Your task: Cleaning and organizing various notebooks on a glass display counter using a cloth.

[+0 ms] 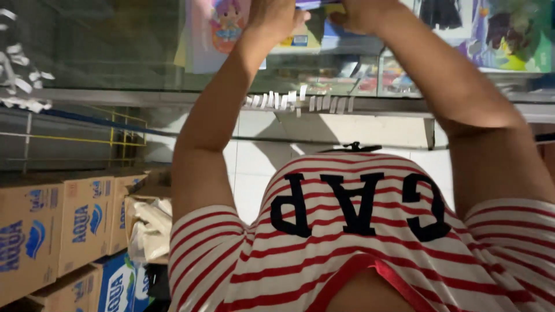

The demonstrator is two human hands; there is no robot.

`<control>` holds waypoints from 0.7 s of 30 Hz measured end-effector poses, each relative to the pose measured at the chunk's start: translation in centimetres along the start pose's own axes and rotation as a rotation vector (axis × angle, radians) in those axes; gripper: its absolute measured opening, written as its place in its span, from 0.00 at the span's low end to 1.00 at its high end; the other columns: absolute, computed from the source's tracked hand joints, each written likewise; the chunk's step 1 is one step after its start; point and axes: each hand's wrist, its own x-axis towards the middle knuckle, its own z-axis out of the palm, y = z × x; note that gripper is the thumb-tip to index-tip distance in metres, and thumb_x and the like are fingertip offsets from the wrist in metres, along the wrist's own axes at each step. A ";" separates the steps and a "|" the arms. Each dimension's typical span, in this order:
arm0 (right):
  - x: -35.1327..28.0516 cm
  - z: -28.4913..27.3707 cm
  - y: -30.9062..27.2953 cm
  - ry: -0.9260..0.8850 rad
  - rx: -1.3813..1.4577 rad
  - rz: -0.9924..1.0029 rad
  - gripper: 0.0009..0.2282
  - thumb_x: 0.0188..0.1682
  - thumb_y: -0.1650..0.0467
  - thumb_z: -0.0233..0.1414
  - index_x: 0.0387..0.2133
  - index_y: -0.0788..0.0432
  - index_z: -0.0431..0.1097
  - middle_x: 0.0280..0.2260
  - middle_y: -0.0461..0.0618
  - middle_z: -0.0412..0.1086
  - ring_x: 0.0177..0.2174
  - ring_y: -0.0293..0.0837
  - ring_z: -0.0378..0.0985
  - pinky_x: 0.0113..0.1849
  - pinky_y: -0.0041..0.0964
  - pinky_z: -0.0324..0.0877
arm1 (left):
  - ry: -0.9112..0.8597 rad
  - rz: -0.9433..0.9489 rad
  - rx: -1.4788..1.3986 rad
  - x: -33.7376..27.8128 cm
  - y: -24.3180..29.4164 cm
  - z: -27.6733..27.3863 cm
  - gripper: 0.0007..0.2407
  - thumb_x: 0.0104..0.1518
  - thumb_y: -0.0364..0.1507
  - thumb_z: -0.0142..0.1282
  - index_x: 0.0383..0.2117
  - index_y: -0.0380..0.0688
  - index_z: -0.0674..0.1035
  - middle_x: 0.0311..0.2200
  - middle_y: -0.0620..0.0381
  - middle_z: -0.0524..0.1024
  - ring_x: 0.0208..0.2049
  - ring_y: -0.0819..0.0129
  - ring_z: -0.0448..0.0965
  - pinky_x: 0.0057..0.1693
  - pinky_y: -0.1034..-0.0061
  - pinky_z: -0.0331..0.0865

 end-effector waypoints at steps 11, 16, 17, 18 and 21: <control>-3.4 2.5 2.3 0.399 -0.146 -0.228 0.12 0.50 0.74 0.52 0.46 0.56 0.77 0.35 0.59 0.77 0.33 0.64 0.79 0.34 0.55 0.71 | 0.286 -0.392 -0.119 4.8 -2.0 8.6 0.17 0.51 0.46 0.66 0.33 0.46 0.80 0.34 0.46 0.79 0.38 0.48 0.80 0.45 0.57 0.70; -12.7 -0.9 -1.0 0.565 0.281 -0.228 0.11 0.61 0.74 0.47 0.48 0.66 0.76 0.40 0.63 0.79 0.38 0.67 0.80 0.38 0.50 0.69 | 0.176 -0.146 -1.233 -2.3 6.0 3.0 0.05 0.66 0.26 0.50 0.42 0.37 0.71 0.32 0.45 0.77 0.12 0.69 0.73 0.18 0.78 0.66; -14.8 -1.5 -1.9 0.557 0.280 -0.232 0.11 0.61 0.74 0.47 0.48 0.66 0.76 0.40 0.63 0.79 0.38 0.67 0.80 0.38 0.50 0.69 | 0.181 -0.152 -1.238 -4.0 8.1 2.1 0.05 0.66 0.26 0.50 0.42 0.37 0.71 0.32 0.45 0.77 0.12 0.69 0.73 0.18 0.78 0.66; -17.0 -2.1 -2.9 0.626 0.410 -0.219 0.10 0.57 0.74 0.53 0.47 0.67 0.76 0.45 0.65 0.75 0.43 0.63 0.78 0.42 0.48 0.69 | 0.277 -0.064 -1.211 -5.5 10.2 1.3 0.03 0.67 0.24 0.49 0.40 0.37 0.70 0.29 0.48 0.75 0.13 0.68 0.76 0.17 0.78 0.67; -22.2 0.1 -3.0 0.716 0.871 -0.156 0.17 0.56 0.75 0.57 0.57 0.64 0.62 0.54 0.61 0.68 0.47 0.52 0.76 0.45 0.42 0.72 | 0.382 0.021 -1.200 -11.3 16.2 0.0 0.08 0.68 0.27 0.49 0.48 0.37 0.69 0.29 0.47 0.76 0.14 0.66 0.77 0.18 0.77 0.69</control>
